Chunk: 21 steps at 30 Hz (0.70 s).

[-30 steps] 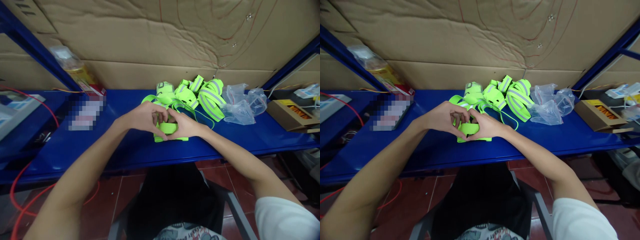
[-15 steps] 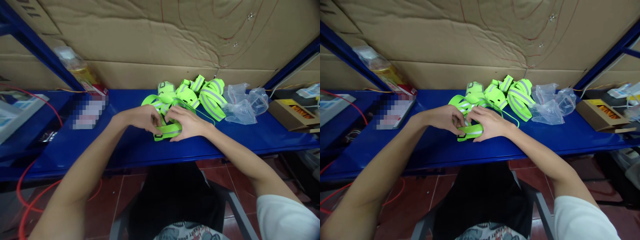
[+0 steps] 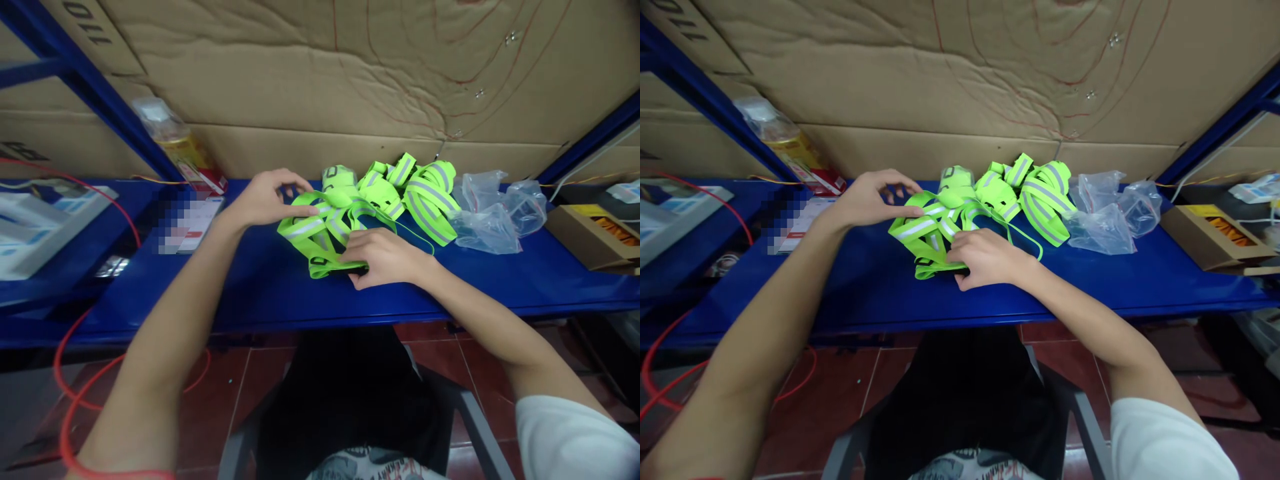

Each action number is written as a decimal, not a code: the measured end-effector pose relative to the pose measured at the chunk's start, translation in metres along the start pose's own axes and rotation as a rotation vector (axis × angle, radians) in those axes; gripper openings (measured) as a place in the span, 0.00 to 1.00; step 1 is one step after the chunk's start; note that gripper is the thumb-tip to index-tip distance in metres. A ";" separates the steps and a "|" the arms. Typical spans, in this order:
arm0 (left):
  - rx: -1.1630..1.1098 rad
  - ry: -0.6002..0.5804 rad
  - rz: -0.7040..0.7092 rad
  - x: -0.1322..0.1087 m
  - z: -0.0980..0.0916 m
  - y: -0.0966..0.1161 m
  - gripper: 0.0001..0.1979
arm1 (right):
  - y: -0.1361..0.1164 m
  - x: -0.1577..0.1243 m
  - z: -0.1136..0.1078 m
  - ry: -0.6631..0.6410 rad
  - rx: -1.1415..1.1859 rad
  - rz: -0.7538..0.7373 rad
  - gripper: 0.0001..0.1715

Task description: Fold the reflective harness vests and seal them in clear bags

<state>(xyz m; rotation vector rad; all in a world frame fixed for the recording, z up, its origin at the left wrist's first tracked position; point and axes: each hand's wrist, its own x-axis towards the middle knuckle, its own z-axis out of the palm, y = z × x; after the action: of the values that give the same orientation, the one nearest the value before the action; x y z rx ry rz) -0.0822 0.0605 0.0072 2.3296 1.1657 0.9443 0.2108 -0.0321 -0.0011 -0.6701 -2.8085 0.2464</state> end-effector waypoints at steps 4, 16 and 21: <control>-0.020 -0.089 -0.153 0.003 0.008 -0.030 0.41 | -0.005 -0.002 -0.002 0.039 0.164 -0.033 0.07; -0.373 0.563 -0.724 0.011 -0.028 -0.061 0.38 | -0.008 -0.003 0.000 -0.140 0.573 -0.054 0.10; -0.463 0.001 -0.936 0.012 -0.028 -0.068 0.37 | -0.006 -0.003 0.002 -0.151 0.613 -0.051 0.12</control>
<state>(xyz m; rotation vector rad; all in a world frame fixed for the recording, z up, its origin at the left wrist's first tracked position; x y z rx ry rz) -0.1351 0.1106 -0.0073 1.1905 1.5867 0.7279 0.2101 -0.0393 -0.0020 -0.4423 -2.6474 1.1253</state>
